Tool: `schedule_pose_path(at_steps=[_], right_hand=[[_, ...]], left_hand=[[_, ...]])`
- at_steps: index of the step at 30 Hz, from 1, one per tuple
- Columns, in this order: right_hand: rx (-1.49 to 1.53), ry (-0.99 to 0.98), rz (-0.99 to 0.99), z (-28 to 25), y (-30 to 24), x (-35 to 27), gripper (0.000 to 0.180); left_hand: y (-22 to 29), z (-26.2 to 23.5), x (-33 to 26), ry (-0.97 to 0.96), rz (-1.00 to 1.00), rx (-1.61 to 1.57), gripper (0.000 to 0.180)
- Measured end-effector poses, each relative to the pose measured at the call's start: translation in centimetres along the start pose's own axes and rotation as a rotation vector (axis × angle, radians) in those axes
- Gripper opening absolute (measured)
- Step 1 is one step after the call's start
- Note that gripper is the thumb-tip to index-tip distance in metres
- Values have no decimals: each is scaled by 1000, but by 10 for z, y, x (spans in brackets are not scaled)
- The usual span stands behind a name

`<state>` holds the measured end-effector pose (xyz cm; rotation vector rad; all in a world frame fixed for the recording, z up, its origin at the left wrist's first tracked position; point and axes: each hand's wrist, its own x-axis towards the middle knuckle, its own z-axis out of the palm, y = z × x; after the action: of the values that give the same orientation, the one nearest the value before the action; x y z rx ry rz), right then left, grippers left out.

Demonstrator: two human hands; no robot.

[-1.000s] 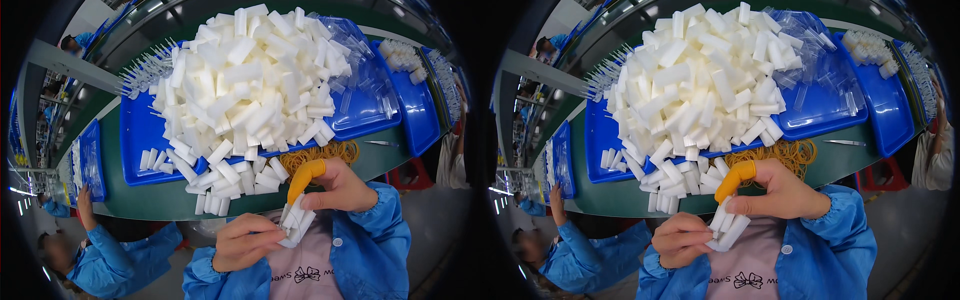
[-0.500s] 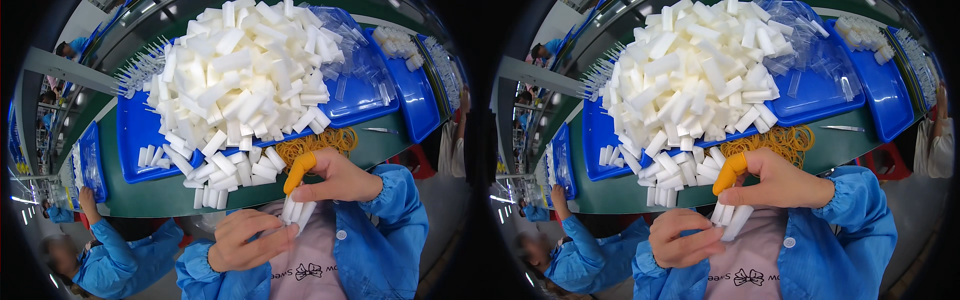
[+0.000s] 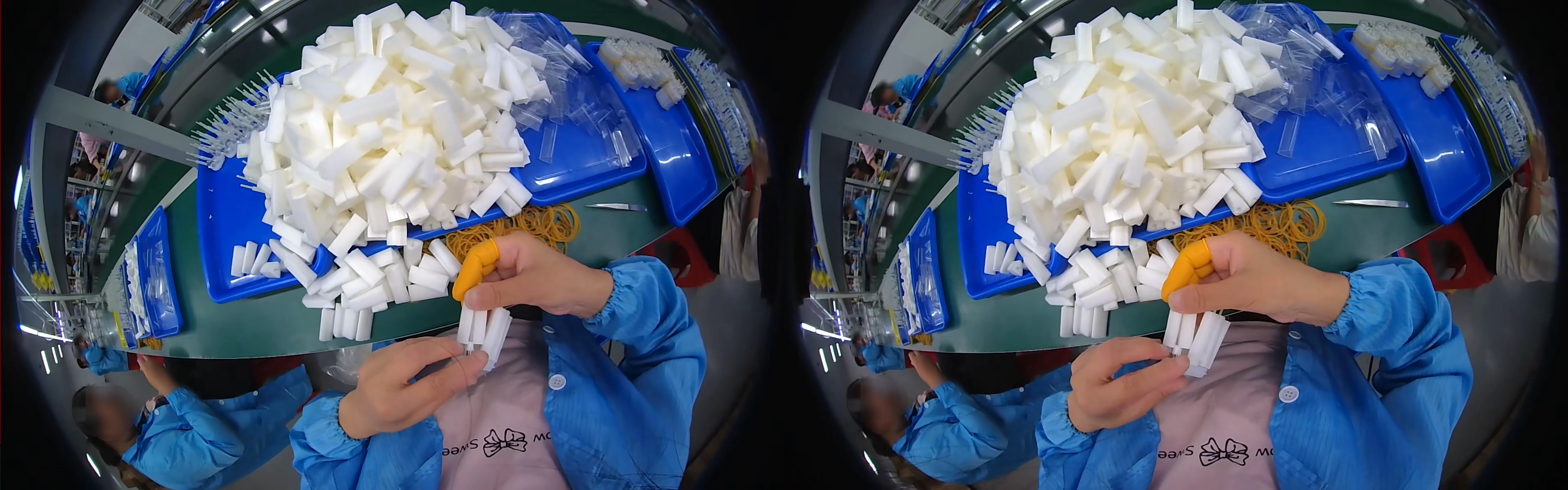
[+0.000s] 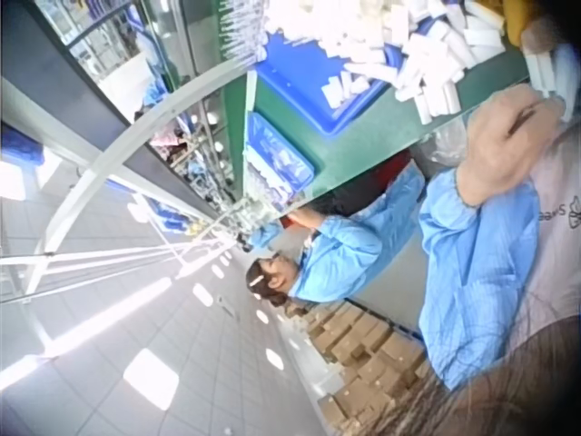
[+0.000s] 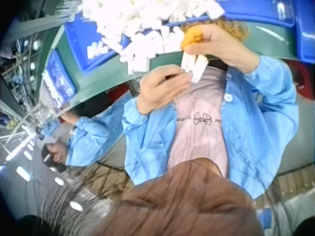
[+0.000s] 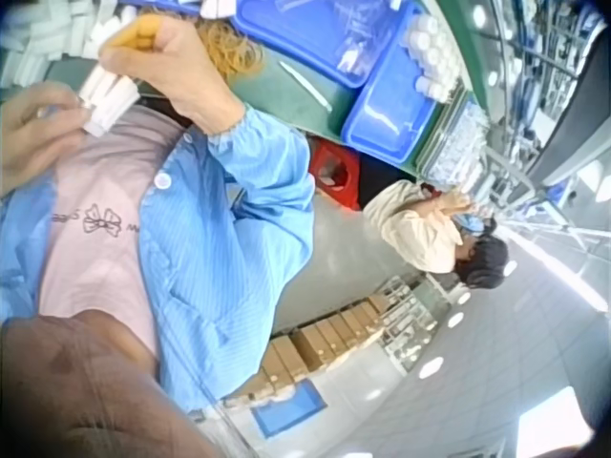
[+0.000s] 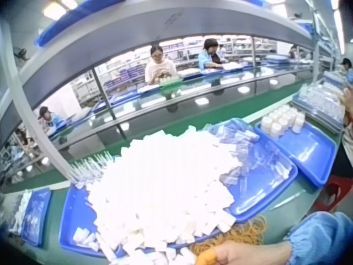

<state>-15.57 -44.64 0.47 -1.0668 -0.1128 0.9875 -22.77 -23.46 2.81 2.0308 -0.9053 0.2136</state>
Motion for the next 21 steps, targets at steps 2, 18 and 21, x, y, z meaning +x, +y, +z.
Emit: schedule_pose_path(at_steps=[2,18,21], right_hand=[[-5,6,-7,-1,1,0,21],[-21,-29,-15,-3,3,6,20],[-13,-18,-14,-3,3,6,20]], left_hand=[[-2,1,-1,-7,17,31,35],[-2,1,2,0,-50,56,39],[-2,2,2,8,-57,61,39]])
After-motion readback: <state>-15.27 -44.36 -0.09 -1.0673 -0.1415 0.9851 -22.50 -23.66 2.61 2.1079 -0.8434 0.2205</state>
